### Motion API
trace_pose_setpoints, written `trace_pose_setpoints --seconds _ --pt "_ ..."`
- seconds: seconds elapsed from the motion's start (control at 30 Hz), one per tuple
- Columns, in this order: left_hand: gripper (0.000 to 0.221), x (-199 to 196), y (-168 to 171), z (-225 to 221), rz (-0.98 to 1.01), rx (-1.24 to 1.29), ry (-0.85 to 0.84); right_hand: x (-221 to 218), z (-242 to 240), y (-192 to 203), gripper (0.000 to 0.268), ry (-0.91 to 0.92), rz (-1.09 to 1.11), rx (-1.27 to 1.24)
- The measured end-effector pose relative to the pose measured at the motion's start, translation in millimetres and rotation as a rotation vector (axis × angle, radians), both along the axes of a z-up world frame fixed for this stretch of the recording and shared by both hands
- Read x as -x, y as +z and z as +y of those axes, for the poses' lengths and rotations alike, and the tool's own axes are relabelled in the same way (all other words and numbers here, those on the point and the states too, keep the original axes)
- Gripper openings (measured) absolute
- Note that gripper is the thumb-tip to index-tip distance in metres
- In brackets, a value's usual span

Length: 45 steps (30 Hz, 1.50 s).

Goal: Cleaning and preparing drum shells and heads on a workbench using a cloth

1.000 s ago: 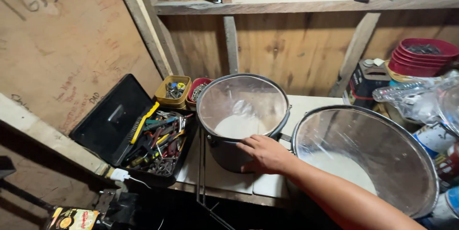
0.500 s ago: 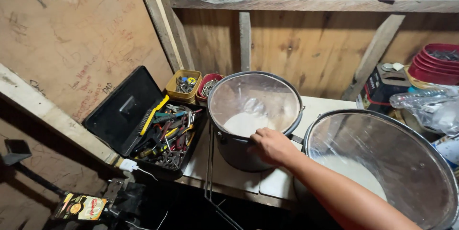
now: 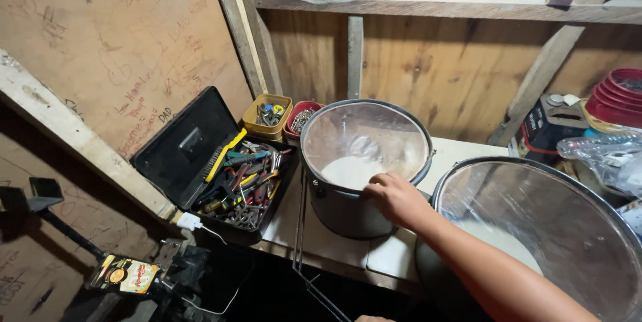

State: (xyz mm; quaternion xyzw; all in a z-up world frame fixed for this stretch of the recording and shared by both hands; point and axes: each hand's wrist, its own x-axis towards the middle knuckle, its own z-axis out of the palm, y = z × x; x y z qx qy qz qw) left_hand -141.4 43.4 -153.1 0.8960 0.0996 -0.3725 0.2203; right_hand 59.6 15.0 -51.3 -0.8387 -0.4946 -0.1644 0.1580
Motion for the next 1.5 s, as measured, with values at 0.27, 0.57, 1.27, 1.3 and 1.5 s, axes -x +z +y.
trace_pose_setpoints --seconds 0.27,0.57,1.27,1.3,1.5 --pt "0.032 12 47 37 -0.681 0.116 -0.128 12 -76 -12 0.015 0.004 0.003 -0.149" --pt "0.021 -152 37 38 -1.882 -0.161 -0.393 1 -104 -45 0.015 -0.313 0.329 -0.024" --pt "0.029 -152 103 51 -1.03 0.342 -0.126 90 -309 -7 0.076 -0.984 0.534 0.322" --pt "0.027 -152 102 49 -1.026 0.376 -0.132 95 -311 0 0.077 -1.041 0.552 0.31" --pt "0.033 -159 92 41 -1.01 0.222 -0.275 92 -306 -6 0.079 -1.148 0.485 0.307"
